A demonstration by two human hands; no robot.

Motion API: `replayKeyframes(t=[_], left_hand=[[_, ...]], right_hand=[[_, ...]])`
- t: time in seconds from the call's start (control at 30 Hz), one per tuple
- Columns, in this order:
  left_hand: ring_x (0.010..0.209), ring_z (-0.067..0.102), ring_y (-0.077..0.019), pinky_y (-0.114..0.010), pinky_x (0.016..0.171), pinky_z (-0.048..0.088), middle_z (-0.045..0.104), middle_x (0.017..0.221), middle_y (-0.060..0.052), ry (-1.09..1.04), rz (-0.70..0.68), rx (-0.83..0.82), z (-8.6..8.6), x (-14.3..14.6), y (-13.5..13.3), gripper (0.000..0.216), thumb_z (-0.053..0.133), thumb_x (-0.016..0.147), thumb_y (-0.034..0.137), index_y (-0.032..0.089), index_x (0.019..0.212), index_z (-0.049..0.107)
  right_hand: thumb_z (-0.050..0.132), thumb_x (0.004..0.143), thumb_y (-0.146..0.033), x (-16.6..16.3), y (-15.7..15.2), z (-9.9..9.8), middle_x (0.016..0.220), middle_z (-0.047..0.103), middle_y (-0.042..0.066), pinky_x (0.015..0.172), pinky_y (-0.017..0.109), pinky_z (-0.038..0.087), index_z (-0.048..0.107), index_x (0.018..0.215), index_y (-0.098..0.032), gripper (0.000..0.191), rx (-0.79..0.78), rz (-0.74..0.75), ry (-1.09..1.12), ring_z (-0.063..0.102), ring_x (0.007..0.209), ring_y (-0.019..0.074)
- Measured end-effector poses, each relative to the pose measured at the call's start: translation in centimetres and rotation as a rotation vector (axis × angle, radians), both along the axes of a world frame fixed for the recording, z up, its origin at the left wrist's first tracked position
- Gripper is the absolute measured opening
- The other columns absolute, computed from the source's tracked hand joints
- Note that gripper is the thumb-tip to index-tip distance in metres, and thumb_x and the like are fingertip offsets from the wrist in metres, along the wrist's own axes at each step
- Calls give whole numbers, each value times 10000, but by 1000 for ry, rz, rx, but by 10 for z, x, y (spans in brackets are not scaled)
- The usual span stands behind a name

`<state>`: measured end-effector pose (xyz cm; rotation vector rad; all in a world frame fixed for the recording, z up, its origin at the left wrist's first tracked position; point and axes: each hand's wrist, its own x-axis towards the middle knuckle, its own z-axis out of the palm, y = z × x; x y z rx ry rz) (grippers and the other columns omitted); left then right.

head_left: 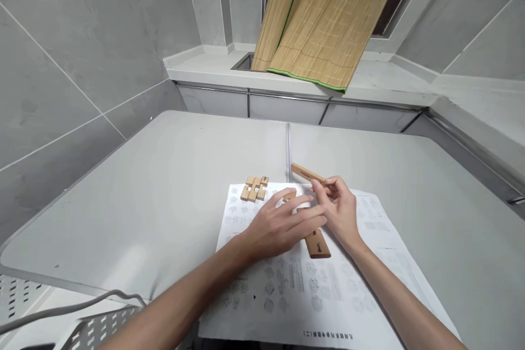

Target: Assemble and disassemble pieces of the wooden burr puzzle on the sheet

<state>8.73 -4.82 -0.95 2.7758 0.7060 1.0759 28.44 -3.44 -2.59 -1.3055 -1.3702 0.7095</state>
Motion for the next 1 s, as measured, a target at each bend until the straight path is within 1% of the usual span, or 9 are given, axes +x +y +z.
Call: replayKeyframes(t=[0.1, 0.17, 0.23, 0.33, 0.5, 0.63, 0.73, 0.87, 1.0], left_hand=[[1034, 734, -227, -468, 1056, 536, 808, 1119, -31, -80, 162, -21, -1, 4, 0, 318, 420, 1044, 124, 268, 1124, 692], [872, 687, -240, -455, 905, 561, 767, 916, -63, -152, 342, -62, -2, 1, 2, 248, 437, 1064, 202, 230, 1008, 677], [841, 630, -255, -446, 827, 544, 700, 824, -73, -175, 464, -92, -2, -4, 6, 230, 477, 1066, 265, 214, 926, 651], [1012, 603, -288, -475, 896, 514, 712, 976, -102, -125, 514, -102, -2, -9, 11, 230, 526, 1055, 268, 210, 867, 647], [1250, 516, -341, -531, 1007, 477, 682, 1280, -136, -61, 619, -104, -11, -9, 16, 308, 578, 1041, 255, 194, 747, 649], [1315, 502, -359, -550, 1065, 458, 662, 1319, -156, -25, 660, -111, -16, -9, 16, 126, 592, 1030, 234, 185, 989, 700], [1308, 522, -342, -531, 1084, 450, 678, 1279, -146, -22, 643, -120, -17, -10, 17, 142, 569, 1024, 181, 181, 1127, 667], [1283, 560, -302, -498, 1114, 428, 703, 1236, -114, -31, 599, -129, -15, -10, 18, 177, 504, 1032, 129, 192, 1117, 646], [1206, 616, -267, -461, 1085, 441, 730, 1187, -91, -58, 568, -145, -14, -9, 18, 220, 455, 1030, 98, 198, 1083, 643]], right_hand=[[683, 978, -594, 1, 6, 5, 802, 703, 12, 602, 295, 448, 583, 880, -255, 367, -21, 27, 126, 552, 615, 167], [607, 1022, -613, 2, 8, 8, 734, 641, -6, 599, 294, 438, 600, 869, -252, 392, -39, 65, 153, 521, 602, 164], [533, 1052, -634, 2, 8, 8, 633, 531, -31, 581, 293, 414, 569, 787, -253, 466, -86, 70, 139, 487, 582, 164], [519, 1036, -676, 3, 7, 6, 589, 464, -42, 554, 293, 376, 504, 686, -249, 552, -159, 38, 26, 453, 565, 159], [514, 1010, -695, 3, 6, 1, 585, 563, -29, 603, 294, 390, 574, 696, -234, 561, -217, 92, -250, 510, 578, 169], [515, 1013, -654, 3, 7, -1, 603, 604, -23, 625, 297, 406, 664, 791, -235, 498, -209, 97, -364, 558, 582, 183], [527, 1016, -599, 3, 6, 0, 624, 622, -20, 626, 299, 407, 675, 818, -243, 434, -194, 88, -405, 573, 594, 187], [566, 999, -538, 2, 2, 4, 675, 673, -10, 616, 296, 411, 686, 863, -240, 349, -188, 129, -370, 574, 591, 178], [588, 993, -493, -2, -3, 7, 791, 764, 8, 566, 286, 394, 716, 973, -240, 284, -200, 268, -301, 564, 566, 161]])
